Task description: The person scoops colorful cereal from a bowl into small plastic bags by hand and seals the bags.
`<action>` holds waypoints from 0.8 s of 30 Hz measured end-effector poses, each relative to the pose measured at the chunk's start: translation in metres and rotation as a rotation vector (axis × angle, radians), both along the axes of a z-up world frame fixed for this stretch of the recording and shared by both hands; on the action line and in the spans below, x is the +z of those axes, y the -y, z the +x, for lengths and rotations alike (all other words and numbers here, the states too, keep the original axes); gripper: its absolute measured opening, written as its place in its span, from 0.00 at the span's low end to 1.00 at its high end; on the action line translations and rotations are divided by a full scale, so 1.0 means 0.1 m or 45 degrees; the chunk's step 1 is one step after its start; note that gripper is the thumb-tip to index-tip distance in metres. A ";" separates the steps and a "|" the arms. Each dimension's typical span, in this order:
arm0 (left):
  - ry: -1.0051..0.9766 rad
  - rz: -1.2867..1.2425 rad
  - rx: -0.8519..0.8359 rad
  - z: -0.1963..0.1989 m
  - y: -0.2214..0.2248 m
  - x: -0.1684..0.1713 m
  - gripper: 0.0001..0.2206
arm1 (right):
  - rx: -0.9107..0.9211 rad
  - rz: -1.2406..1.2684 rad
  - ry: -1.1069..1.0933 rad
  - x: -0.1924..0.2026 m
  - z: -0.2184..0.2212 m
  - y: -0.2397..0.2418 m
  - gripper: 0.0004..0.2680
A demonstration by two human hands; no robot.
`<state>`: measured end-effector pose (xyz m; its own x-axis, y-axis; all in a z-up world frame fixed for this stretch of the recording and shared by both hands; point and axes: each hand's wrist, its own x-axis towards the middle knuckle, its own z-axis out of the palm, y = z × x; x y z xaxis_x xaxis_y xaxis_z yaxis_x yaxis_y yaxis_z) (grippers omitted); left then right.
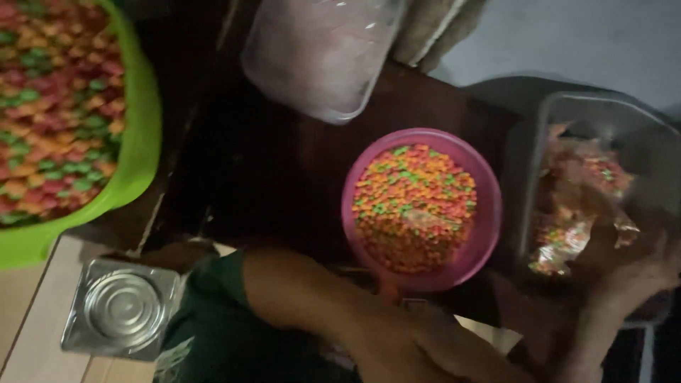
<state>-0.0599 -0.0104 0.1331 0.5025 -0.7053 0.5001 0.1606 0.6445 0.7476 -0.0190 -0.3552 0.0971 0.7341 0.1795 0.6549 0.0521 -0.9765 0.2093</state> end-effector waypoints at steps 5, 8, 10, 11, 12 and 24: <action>-0.108 0.246 -0.121 -0.13 0.33 -0.19 0.30 | 0.369 0.555 -0.013 0.28 -0.10 -0.72 0.10; -0.168 0.344 -0.208 -0.28 0.22 -0.34 0.32 | 0.384 0.305 -0.115 0.05 -0.17 -0.60 0.18; -0.180 0.398 -0.263 -0.32 0.18 -0.43 0.33 | 0.470 0.364 -0.169 -0.29 -0.17 -0.70 0.13; -0.203 0.454 -0.312 -0.35 0.15 -0.48 0.34 | 0.565 0.427 -0.234 -0.46 -0.17 -0.75 0.12; -0.202 0.462 -0.296 -0.19 0.09 -0.49 0.34 | 0.581 0.433 -0.231 -0.64 -0.10 -0.83 0.12; 1.005 1.594 2.233 2.64 -1.16 -1.45 0.17 | 0.773 0.647 -0.547 -0.46 -0.22 -1.36 0.09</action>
<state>0.2037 0.1059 -0.0120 0.7573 0.0365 0.6520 -0.2717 -0.8903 0.3654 -0.0410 -0.2192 0.0511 0.8068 0.3798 0.4525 0.5636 -0.7245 -0.3968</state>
